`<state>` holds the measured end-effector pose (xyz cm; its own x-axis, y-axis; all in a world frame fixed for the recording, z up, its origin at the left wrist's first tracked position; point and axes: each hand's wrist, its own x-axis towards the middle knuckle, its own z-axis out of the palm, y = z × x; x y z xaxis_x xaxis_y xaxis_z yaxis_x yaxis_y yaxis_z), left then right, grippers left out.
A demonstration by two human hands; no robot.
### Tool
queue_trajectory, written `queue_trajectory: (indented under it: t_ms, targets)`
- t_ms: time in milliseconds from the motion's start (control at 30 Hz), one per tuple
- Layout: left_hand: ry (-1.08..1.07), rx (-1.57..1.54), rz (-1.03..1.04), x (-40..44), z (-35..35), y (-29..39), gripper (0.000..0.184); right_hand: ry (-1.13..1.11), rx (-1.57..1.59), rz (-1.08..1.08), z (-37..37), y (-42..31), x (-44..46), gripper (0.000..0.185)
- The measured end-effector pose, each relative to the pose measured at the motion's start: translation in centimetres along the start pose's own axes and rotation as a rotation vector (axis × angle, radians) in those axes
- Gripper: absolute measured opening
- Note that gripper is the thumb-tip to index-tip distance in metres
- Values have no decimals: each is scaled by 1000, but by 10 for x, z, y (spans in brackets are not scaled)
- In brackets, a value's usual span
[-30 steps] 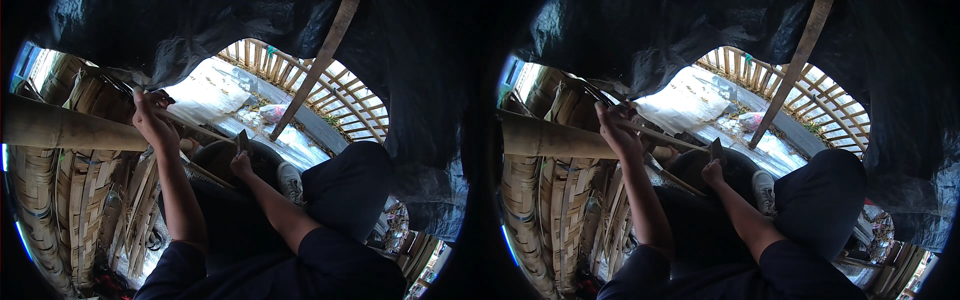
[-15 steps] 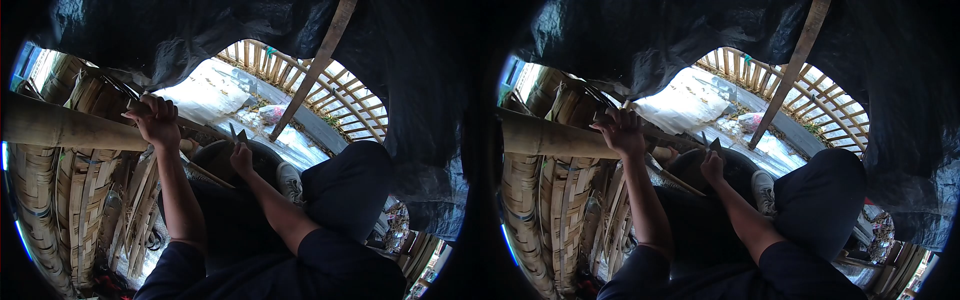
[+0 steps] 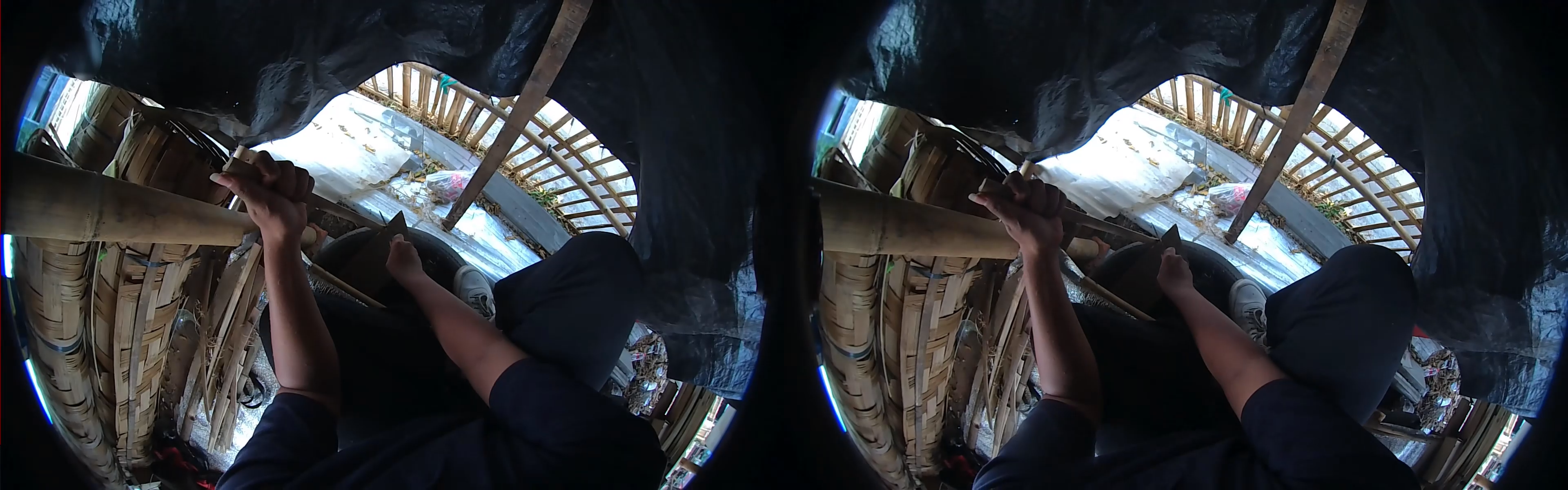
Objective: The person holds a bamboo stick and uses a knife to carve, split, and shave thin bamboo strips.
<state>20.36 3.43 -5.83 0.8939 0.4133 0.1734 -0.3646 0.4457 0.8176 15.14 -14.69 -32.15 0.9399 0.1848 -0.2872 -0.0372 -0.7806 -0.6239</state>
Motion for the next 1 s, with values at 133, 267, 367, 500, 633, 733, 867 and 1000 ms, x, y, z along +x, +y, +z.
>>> queue_trajectory:
  t_ms: [133,267,367,500,633,733,867,1000]
  targets:
    - [-12,-41,-29,1,-1,2,66,-49,-74,54,8,20,7,20]
    - [10,8,25,-3,-6,4,65,-57,54,-9,8,23,10,23]
    - [44,-19,31,0,-17,7,65,18,69,13,-9,-12,14,24]
    - [47,-74,-5,0,-20,7,65,65,179,26,-26,-62,-4,23]
    - [5,-49,-6,-1,-12,8,65,35,101,12,6,12,-6,23]
    - [-35,-15,-1,-2,-10,8,65,-76,82,107,-13,5,-4,24]
    - [-11,-49,-13,5,-19,8,65,-112,-40,19,-66,-96,0,26]
    - [32,-89,-37,4,-18,11,65,-126,-38,7,-33,-52,-2,26]
